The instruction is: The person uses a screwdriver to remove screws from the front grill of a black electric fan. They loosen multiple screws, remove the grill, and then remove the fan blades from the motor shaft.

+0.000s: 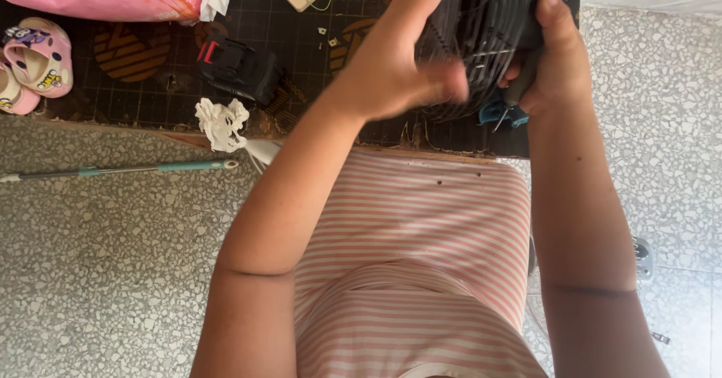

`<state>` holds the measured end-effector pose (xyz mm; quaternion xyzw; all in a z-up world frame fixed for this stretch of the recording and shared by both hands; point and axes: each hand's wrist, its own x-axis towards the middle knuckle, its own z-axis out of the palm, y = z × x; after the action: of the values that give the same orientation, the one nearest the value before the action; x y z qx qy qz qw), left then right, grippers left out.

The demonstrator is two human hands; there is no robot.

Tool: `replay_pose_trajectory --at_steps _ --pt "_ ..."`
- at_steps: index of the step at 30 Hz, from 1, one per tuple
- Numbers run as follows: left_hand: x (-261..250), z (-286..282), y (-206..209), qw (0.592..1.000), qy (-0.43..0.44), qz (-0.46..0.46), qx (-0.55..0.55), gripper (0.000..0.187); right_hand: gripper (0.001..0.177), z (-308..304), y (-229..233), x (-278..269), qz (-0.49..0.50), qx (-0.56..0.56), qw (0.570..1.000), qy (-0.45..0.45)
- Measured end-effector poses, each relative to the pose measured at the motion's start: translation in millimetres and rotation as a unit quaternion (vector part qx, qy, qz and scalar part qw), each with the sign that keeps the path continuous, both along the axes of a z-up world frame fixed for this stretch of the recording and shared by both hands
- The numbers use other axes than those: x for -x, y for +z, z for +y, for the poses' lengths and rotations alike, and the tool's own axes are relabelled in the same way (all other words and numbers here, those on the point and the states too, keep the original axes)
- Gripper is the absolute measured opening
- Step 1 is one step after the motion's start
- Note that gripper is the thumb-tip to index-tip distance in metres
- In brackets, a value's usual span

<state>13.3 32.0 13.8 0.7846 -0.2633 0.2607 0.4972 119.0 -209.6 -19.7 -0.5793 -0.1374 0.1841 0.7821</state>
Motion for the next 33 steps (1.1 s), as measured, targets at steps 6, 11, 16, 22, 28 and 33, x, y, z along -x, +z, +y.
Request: replay_pose_trajectory --at_steps 6,11,16,22,28,33 --pt "44.1 -41.3 6.6 0.965 0.216 0.131 0.07 0.106 0.055 -1.2 -7.0 -15.6 -0.046 0.09 0.994 -0.051" --pt "43.6 -53.7 2.3 0.958 0.272 0.022 0.083 0.08 0.034 -5.8 32.2 15.1 -0.433 0.239 0.851 -0.177" --pt "46.0 -53.5 -3.4 0.961 0.232 0.069 0.134 0.061 0.035 11.3 94.2 63.7 -0.241 0.213 0.945 -0.055" --pt "43.3 -23.3 2.8 0.977 0.127 0.1 0.143 0.089 0.035 41.6 131.4 65.0 -0.251 0.287 0.925 0.01" --pt "37.9 -1.0 8.5 0.991 0.093 0.072 0.063 0.107 0.019 35.2 112.1 54.7 -0.503 0.282 0.817 0.015" --pt "34.6 3.8 10.7 0.973 0.044 0.206 0.096 0.096 0.011 29.4 113.6 48.3 -0.52 0.29 0.803 0.006"
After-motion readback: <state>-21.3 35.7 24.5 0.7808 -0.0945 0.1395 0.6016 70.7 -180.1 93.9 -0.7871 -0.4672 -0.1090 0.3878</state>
